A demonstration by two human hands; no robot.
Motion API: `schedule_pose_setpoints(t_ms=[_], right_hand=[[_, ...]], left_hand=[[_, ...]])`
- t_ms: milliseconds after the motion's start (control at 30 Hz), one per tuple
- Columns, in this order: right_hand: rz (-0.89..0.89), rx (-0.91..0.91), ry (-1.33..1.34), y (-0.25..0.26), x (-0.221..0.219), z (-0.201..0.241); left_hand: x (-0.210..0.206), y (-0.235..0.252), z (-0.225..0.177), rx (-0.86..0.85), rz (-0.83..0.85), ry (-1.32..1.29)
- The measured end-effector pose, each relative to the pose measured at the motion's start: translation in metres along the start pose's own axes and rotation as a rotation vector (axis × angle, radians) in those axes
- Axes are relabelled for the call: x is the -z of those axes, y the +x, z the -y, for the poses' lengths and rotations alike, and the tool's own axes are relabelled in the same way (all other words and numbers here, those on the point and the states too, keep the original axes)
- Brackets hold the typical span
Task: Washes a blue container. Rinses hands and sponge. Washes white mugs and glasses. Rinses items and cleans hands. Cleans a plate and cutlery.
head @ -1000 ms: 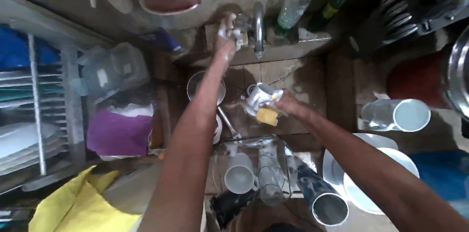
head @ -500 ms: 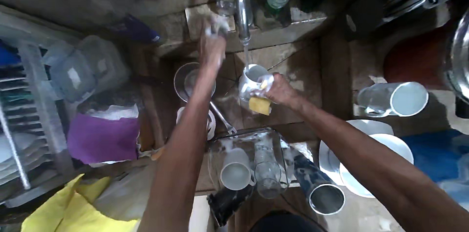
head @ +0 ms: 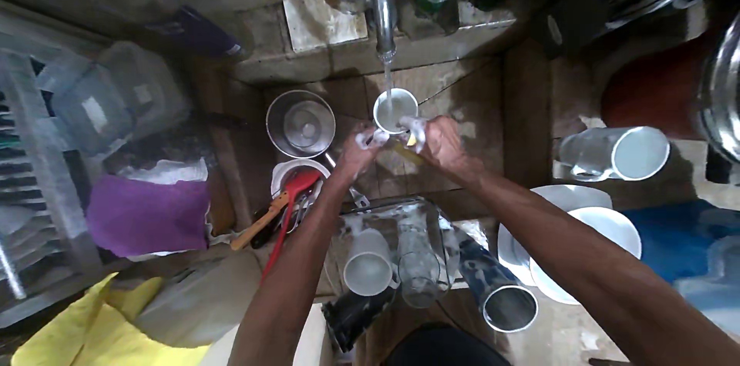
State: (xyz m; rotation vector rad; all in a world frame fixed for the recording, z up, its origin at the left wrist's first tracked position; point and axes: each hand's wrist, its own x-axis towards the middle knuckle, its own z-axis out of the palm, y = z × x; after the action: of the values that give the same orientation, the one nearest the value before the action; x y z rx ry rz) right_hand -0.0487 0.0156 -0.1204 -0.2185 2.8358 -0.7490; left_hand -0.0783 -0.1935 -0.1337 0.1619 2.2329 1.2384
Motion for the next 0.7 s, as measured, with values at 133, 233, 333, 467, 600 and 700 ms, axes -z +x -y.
schedule_pose_setpoints(t_ms=[133,233,333,467,600,700], right_hand=[[-0.158,-0.047,0.206,-0.016,0.008,-0.006],[-0.147,-0.197,0.316,-0.025,0.020,-0.015],[-0.110,-0.263,0.348,-0.026,0.024,-0.028],[-0.109,-0.344,0.459,-0.027,0.027,-0.036],[-0.115,-0.424,0.588,-0.034,0.031,-0.044],[-0.086,-0.486,0.617,-0.039,0.034,-0.046]], left_hand=[[-0.001,0.006,0.017,-0.100,-0.045,0.013],[0.005,0.001,0.004,-0.014,0.037,0.028],[0.003,0.008,0.002,0.117,0.047,-0.023],[-0.005,0.029,0.004,0.233,-0.045,-0.127],[-0.003,0.044,-0.009,0.546,-0.087,-0.326],[0.002,0.044,0.009,0.676,0.067,-0.508]])
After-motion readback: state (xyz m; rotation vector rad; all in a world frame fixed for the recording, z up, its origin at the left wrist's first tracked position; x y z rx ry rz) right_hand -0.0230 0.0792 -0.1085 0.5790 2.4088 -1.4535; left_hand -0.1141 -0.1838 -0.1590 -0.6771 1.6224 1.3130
